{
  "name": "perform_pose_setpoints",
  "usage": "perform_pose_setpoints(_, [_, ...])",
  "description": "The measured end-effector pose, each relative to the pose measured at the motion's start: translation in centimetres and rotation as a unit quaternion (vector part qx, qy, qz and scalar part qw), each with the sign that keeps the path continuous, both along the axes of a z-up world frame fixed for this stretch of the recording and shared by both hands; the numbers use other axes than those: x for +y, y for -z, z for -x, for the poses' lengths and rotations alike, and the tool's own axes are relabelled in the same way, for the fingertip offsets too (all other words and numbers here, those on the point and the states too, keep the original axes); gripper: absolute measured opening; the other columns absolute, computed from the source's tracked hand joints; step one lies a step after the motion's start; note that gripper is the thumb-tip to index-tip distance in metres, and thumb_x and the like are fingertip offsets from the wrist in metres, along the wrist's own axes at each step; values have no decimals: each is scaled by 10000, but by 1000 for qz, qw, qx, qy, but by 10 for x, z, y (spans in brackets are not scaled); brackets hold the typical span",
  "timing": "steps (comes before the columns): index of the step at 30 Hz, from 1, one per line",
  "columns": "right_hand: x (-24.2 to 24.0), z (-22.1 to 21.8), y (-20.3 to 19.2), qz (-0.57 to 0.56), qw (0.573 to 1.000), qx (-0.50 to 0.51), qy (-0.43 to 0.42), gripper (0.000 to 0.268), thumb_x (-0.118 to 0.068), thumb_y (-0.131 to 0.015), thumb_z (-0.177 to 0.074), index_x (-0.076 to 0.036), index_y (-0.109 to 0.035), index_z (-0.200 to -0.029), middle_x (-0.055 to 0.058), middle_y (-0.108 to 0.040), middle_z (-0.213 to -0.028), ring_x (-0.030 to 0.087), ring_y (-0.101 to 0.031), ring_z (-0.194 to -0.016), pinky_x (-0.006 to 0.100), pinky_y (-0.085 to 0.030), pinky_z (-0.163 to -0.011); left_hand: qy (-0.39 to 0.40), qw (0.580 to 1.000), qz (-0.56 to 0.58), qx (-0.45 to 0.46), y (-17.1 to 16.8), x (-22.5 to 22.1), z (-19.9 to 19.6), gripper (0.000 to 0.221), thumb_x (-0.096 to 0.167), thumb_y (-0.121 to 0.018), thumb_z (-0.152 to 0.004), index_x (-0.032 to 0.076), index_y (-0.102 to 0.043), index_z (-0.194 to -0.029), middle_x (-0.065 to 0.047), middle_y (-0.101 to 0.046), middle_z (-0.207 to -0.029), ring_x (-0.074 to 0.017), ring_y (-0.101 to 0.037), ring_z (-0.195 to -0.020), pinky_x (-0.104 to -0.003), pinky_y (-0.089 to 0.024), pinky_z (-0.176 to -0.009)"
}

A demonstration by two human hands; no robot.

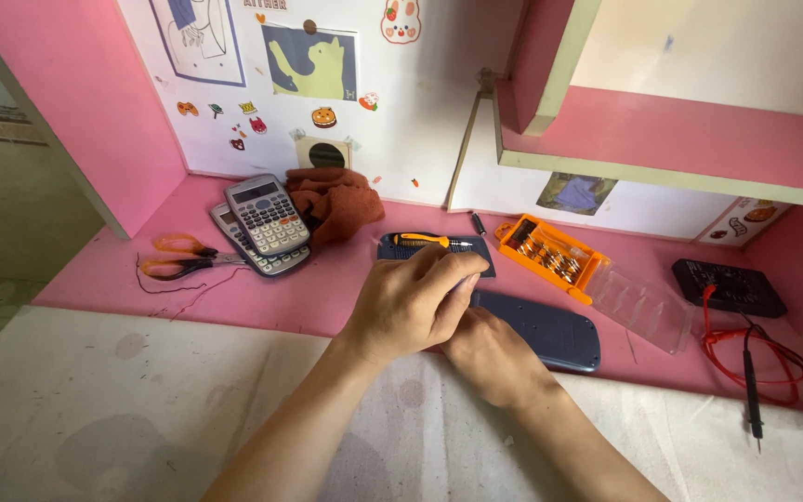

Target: Disassembling a scientific calculator by removing screws with a precision screwdriver and prying the case open.

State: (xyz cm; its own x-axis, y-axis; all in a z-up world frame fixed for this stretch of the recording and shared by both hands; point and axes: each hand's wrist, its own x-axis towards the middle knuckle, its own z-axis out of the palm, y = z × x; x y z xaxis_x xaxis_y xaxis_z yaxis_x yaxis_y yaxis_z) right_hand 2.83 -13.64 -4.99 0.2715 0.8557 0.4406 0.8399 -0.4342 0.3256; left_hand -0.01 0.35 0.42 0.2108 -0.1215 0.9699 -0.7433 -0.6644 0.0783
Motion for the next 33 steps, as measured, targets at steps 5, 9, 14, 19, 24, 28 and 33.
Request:
perform_pose_setpoints(5, [-1, -1, -2, 18, 999, 35, 28, 253, 89, -446, -552, -28, -580, -733, 72, -541, -645, 238, -610, -550, 288, -508, -486, 7, 1000, 9, 2, 2, 1, -2, 135, 145, -491, -864, 157, -601, -942, -7, -499, -605, -163, -562, -433, -258, -517, -439])
perform_pose_setpoints(9, [1, 11, -31, 41, 996, 48, 59, 325, 91, -461, -578, -27, -566, -862, 92, -559, -759, 276, -631, -607, 337, -516, -512, 9, 1000, 25, -8, 0, 2, -1, 128, 127, -493, -854, 146, -601, -921, -16, -484, -588, -185, -539, -409, -266, -507, -425])
perform_pose_setpoints(14, [-2, -8, -18, 87, 981, 93, 148, 366, 25, -476, -668, -53, -491, -1025, 63, -544, -903, 261, -655, -723, 333, -531, -613, -2, 999, 39, -12, -1, 2, -1, 125, 148, -497, -850, 156, -603, -916, -6, -476, -590, -174, -535, -413, -258, -500, -426])
perform_pose_setpoints(19, [-4, -41, -49, -21, 936, 312, 160, 405, -93, -518, -686, -73, -427, -1081, 121, -627, -908, 325, -651, -836, 425, -527, -722, 20, 996, 85, -6, -5, 8, -3, 102, 141, -519, -835, 154, -599, -896, 8, -494, -603, -147, -518, -416, -236, -484, -418])
perform_pose_setpoints(24, [4, -96, -53, -224, 859, 404, 221, 395, -147, -740, -602, -167, -457, -877, -7, -649, -835, 176, -669, -766, 306, -524, -684, 41, 981, 192, 6, -18, 16, 2, 87, 114, -536, -840, 105, -607, -890, -18, -595, -684, -175, -594, -522, -252, -506, -503])
perform_pose_setpoints(28, [16, -109, -42, -204, 864, 406, 216, 323, -99, -710, -632, -152, -494, -866, 6, -636, -882, 166, -666, -803, 322, -524, -717, 75, 964, 255, 22, -19, 21, 1, 78, 87, -524, -846, 59, -589, -878, -45, -602, -662, -126, -596, -491, -236, -510, -468])
perform_pose_setpoints(33, [-1, -90, -49, -239, 913, 283, 171, 235, -160, -653, -744, -224, -566, -953, 26, -675, -837, 239, -641, -832, 361, -517, -702, 113, 941, 315, 45, -12, 23, -1, 101, 73, -505, -858, 21, -567, -917, -52, -587, -642, -107, -588, -454, -219, -507, -448])
